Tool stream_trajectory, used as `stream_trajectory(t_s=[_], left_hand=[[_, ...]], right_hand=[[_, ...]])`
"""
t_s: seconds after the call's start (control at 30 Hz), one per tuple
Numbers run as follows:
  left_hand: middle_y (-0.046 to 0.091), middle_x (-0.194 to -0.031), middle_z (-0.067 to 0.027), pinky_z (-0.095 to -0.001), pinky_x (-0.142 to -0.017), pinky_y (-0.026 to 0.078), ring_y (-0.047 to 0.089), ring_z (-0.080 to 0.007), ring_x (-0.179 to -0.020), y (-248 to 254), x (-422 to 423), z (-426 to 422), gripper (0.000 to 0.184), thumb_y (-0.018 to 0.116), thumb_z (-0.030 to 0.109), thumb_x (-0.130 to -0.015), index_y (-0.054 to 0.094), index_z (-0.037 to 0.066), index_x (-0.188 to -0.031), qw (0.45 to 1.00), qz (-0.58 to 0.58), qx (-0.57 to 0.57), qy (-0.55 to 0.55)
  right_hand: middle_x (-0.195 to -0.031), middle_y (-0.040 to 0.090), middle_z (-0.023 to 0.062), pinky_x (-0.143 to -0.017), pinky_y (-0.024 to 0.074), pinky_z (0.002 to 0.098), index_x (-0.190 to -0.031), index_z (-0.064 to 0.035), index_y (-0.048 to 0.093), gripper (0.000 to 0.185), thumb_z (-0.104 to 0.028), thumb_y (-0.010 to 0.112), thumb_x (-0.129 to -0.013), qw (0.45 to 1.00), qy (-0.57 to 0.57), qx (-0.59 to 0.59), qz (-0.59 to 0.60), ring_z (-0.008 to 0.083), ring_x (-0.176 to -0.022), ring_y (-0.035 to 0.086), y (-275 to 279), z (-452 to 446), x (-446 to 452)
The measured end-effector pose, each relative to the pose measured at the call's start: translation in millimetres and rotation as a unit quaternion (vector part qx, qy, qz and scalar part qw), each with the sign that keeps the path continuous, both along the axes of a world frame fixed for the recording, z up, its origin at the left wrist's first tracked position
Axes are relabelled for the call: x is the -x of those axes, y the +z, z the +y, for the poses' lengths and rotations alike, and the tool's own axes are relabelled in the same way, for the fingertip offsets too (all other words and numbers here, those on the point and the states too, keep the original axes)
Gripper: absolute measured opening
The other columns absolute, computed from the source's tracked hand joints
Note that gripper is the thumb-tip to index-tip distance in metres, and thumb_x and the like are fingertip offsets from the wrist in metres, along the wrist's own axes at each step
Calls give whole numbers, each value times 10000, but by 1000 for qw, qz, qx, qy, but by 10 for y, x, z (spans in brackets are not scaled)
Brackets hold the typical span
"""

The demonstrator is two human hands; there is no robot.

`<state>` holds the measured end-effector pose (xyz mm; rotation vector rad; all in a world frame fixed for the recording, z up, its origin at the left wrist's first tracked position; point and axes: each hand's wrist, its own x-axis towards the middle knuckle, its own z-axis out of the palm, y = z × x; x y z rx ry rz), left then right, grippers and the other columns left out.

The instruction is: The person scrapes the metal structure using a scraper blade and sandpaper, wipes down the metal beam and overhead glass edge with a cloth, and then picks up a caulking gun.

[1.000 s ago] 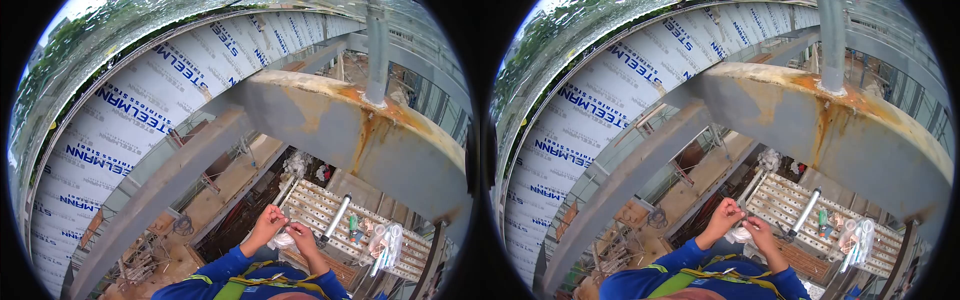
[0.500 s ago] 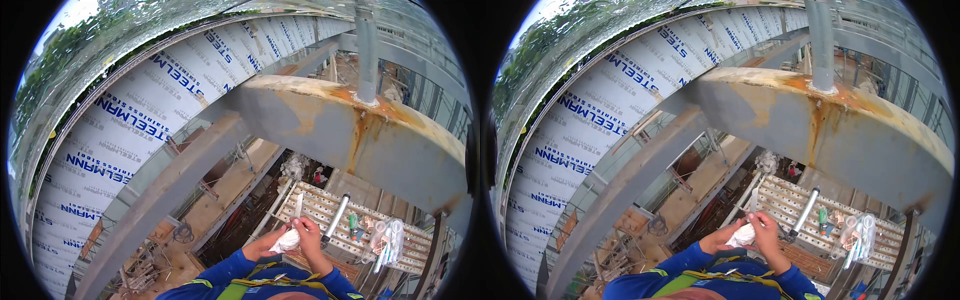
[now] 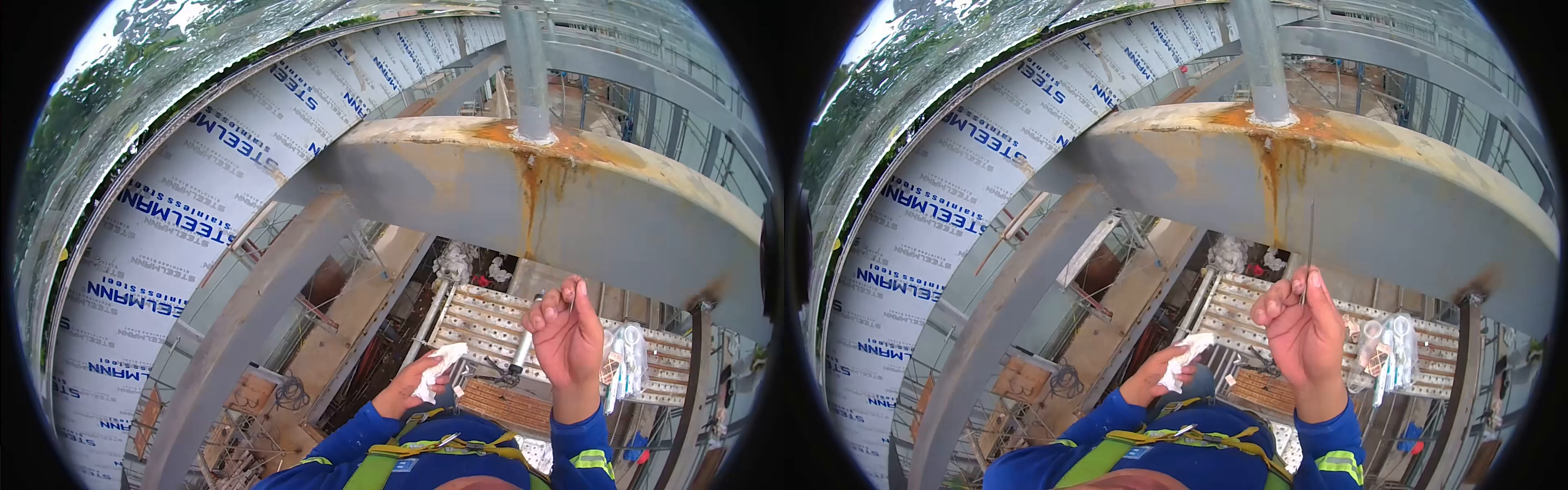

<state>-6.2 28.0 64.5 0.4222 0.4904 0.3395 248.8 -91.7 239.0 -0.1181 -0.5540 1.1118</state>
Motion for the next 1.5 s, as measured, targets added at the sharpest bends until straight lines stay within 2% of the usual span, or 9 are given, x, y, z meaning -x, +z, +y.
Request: stream_trajectory(t_s=[0.1,0.33,0.57,0.67,0.77,0.9,1.17,1.37,1.5], left_hand=[[608,-961,-109,-294,-614,426,518,-183,-763,-73,-45,67,582,507,507,-1001,566,12,-1302,994,-64,85,-6],[677,-1052,-223,-428,-817,601,671,-317,-942,-182,-300,51,397,588,172,-973,552,39,-1345,994,-4,107,37],[691,-1009,-182,-346,-690,644,706,-271,-788,-140,-552,-120,345,664,171,-961,572,49,-1270,996,65,59,16],[665,-1127,-196,-374,-713,643,701,-296,-893,-37,-584,-180,408,639,95,-920,522,45,-1308,996,66,63,-4],[616,-1260,-190,-386,-742,643,676,-306,-1015,89,-596,-216,440,612,40,-895,499,53,-1320,998,37,55,2],[606,-1199,-143,-392,-722,588,640,-270,-945,-50,-384,-67,511,591,5,-888,472,132,-1369,999,-27,-26,19],[602,-1110,-98,-392,-723,559,618,-231,-869,651,-299,73,455,576,234,-1007,439,133,-1429,975,-20,-194,107],[578,-1222,-95,-302,-993,434,569,-157,-1097,1762,-760,-211,412,615,123,-971,554,-13,-1354,741,2,-647,180],[598,-1111,-162,-338,-839,489,586,-266,-986,2271,-1264,-454,314,686,70,-916,667,-13,-1218,509,-77,-828,222]], right_hand=[[-1154,575,134,-746,528,430,-1044,-114,464,220,-284,345,-1115,976,52,-180,113,276,-1013,622,457,-408,118],[-1423,344,23,-731,593,501,-1176,-91,385,277,-306,238,-1084,895,-14,-445,-26,211,-1263,449,1166,-1008,148],[-1342,328,34,-648,543,382,-1218,-146,363,215,-264,270,-1065,838,-310,-444,-62,164,-1158,477,1244,-1253,323],[-695,711,90,-901,511,673,-1396,-66,491,428,-344,405,-1082,846,-131,-510,76,230,-1180,597,1282,-1256,208],[-909,714,120,-543,578,480,-1226,21,569,423,-353,487,-1045,905,-103,-411,-47,147,-987,573,1238,-1338,33],[-1234,421,109,-553,391,274,-1076,-64,423,194,-235,331,-1078,860,-291,-420,-18,183,-905,483,1123,-988,29],[-858,372,14,-528,289,279,-1061,-131,478,300,-362,295,-1121,922,-194,-326,81,140,-683,326,771,-465,-602],[-763,296,4,-491,259,278,-1060,-122,460,330,-372,255,-1128,940,-33,-331,70,137,-609,273,526,-137,-370],[-711,289,-7,-416,197,240,-1047,-116,466,282,-329,299,-1128,967,-42,-242,64,94,-525,232,335,215,114]])
